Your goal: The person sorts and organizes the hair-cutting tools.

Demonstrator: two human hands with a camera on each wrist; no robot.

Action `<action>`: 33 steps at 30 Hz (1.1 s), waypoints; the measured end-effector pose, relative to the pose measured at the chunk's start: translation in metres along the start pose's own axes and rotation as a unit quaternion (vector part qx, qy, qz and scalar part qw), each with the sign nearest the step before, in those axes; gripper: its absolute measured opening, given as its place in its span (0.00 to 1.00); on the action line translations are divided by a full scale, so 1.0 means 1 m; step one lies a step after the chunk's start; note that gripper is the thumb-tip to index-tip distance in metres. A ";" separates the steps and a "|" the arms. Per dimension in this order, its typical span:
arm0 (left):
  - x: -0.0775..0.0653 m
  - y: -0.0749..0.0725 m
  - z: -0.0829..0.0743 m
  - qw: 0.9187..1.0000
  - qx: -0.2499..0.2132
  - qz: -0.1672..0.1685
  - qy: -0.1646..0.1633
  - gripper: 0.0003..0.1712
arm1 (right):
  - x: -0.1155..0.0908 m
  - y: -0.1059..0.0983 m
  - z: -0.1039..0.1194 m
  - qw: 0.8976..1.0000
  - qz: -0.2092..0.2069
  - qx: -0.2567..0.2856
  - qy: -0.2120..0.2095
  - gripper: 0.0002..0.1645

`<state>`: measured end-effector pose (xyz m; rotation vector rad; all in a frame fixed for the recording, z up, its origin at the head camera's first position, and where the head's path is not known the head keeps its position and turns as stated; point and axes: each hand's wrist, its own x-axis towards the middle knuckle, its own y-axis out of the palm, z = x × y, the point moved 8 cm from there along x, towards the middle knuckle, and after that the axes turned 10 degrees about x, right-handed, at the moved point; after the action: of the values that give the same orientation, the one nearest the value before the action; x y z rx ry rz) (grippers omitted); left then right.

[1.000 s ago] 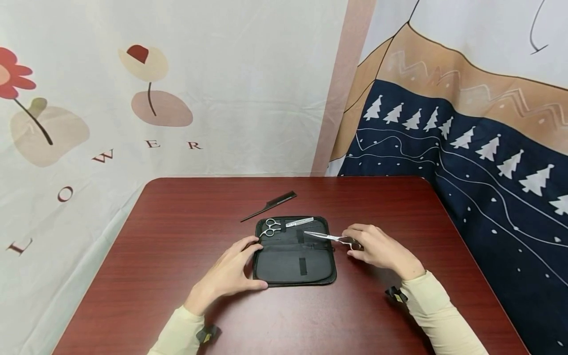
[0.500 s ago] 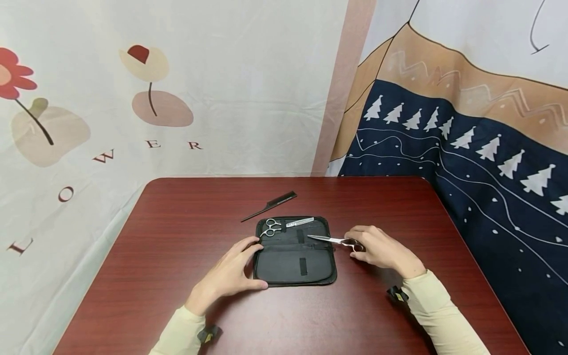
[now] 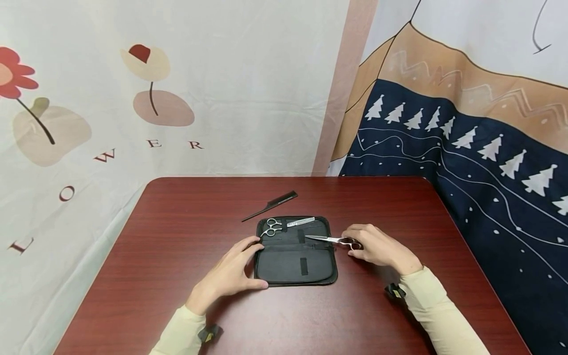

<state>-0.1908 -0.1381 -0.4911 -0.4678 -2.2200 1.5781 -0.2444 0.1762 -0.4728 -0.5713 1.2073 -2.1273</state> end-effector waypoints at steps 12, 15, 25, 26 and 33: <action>0.000 0.000 -0.001 1.000 -0.001 0.003 -0.003 0.56 | 0.015 0.004 0.003 1.000 0.010 0.002 -0.018 0.21; 0.001 0.000 -0.001 1.000 -0.001 0.002 -0.001 0.56 | 0.020 0.005 0.005 1.000 0.012 0.000 -0.026 0.21; 0.000 0.000 0.000 1.000 -0.001 0.003 -0.006 0.56 | 0.030 0.005 0.013 0.999 0.007 -0.024 -0.045 0.20; 0.000 0.000 0.000 1.000 -0.001 0.003 -0.006 0.56 | 0.030 0.005 0.012 0.999 0.006 -0.027 -0.042 0.21; 0.000 -0.001 -0.001 1.000 -0.002 -0.001 -0.008 0.56 | 0.035 0.004 0.009 0.999 -0.008 -0.023 -0.029 0.23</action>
<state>-0.1908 -0.1377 -0.4901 -0.4549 -2.2351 1.5825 -0.2622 0.1452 -0.4699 -0.6592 1.2269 -2.0863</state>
